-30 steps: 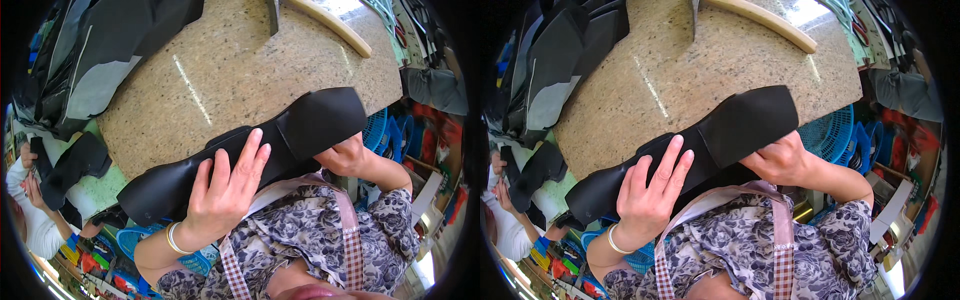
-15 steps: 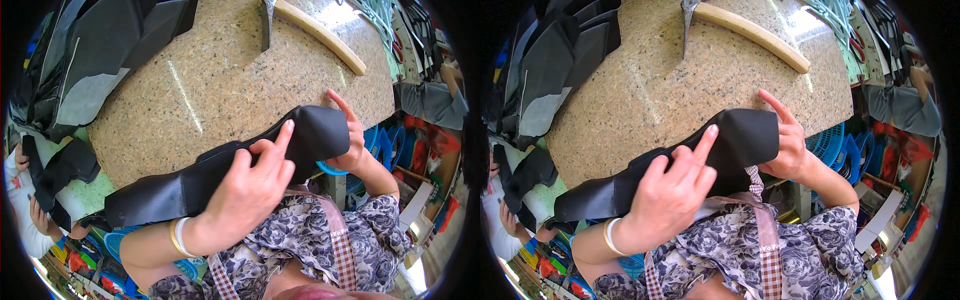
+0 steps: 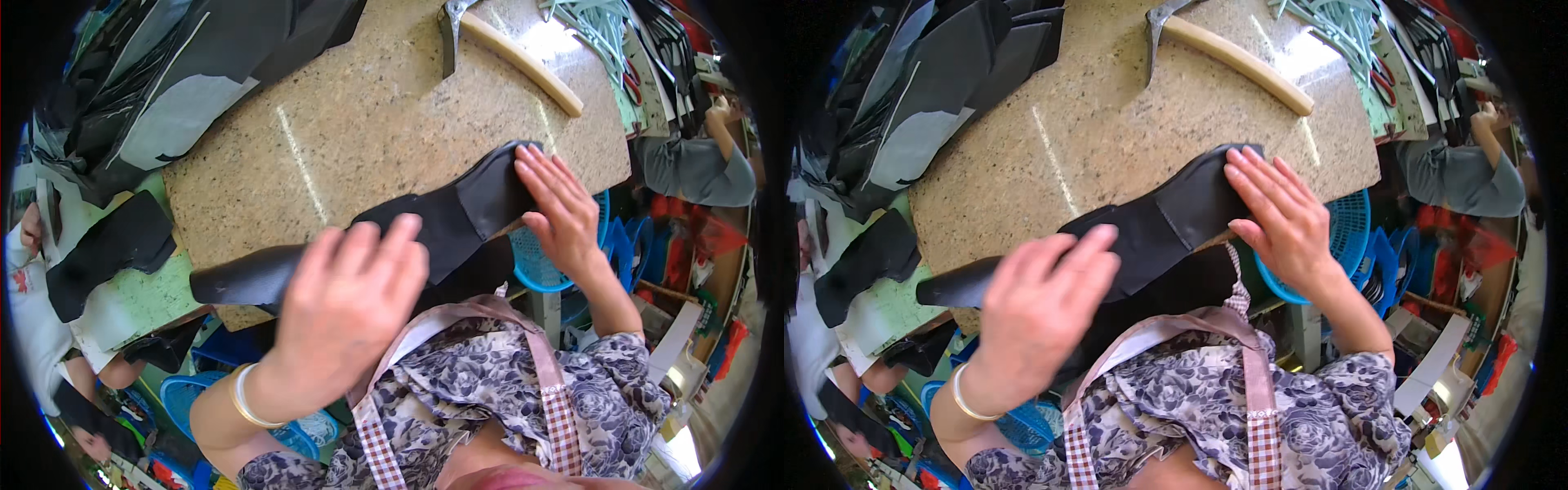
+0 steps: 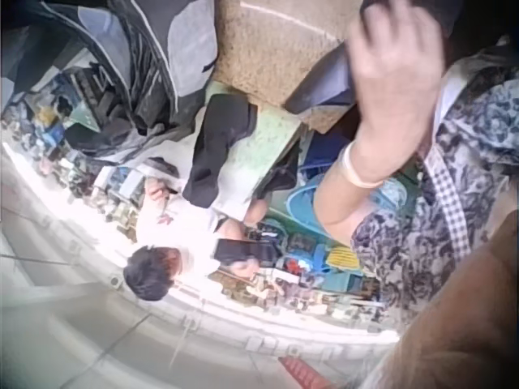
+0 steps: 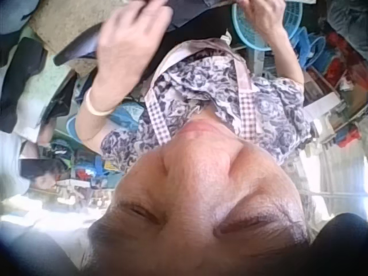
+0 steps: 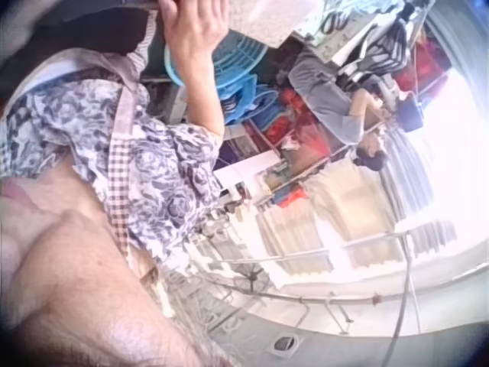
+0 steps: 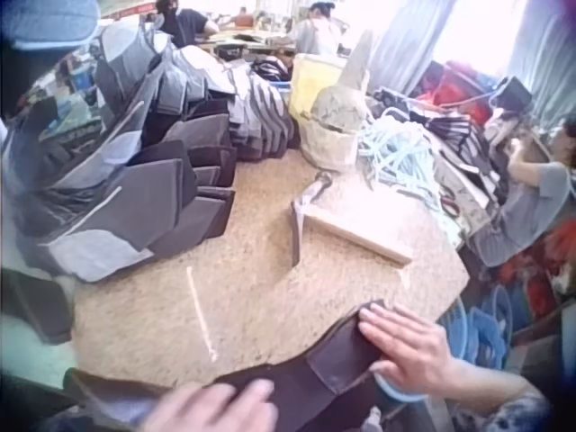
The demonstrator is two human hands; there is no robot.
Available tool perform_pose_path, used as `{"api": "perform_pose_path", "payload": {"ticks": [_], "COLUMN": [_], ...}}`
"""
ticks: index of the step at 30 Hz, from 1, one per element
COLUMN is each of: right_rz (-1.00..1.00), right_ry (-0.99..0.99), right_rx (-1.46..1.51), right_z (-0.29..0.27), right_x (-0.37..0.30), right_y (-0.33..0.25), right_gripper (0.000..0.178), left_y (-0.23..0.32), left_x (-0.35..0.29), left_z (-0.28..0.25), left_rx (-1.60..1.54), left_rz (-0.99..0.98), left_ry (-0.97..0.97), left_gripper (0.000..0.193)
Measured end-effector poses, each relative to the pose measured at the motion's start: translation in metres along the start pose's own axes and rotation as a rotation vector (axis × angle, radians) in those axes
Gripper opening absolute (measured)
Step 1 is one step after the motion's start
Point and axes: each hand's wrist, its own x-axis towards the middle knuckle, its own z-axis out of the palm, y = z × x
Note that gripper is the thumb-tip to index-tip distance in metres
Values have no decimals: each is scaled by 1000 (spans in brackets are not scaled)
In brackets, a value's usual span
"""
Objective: The person attaches white tape strips to black shoe components, folds the edges over the tape by hand, and flattens the seams using a hammer.
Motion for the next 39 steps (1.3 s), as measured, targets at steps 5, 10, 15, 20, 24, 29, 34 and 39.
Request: {"api": "perform_pose_path", "payload": {"ticks": [5, 10, 15, 20, 24, 29, 34, 39], "right_rz": [-270, -97, 166, -46, -293, -470, -433, -511], "right_ry": [25, 69, -264, -120, -80, -116, -76, -75], "right_rx": [635, 483, 824, 843, 615, -9, -87, 43], "right_z": [2, 42, 21, 40, 39, 43, 55, 39], "right_x": [57, 74, 85, 75, 70, 51, 45, 41], "right_y": [-87, -92, -84, -82, -86, -107, -113, -87], "right_gripper": [67, 48, 26, 31, 40, 52, 52, 45], "left_y": [-24, -55, -56, -80, -104, -112, -70, -23], "left_x": [-18, -26, -40, -34, -37, -50, -69, -80], "left_z": [-2, -6, 18, 27, 17, 8, 4, 49], "left_rx": [52, -44, -1164, -1445, -521, -68, 62, 55], "left_rz": [-36, -276, -700, -662, -52, 238, 82, -160], "left_ry": [78, 360, 517, 378, 160, 107, -40, -77], "left_gripper": [19, 87, 100, 56, 27, 30, 37, 54]}}
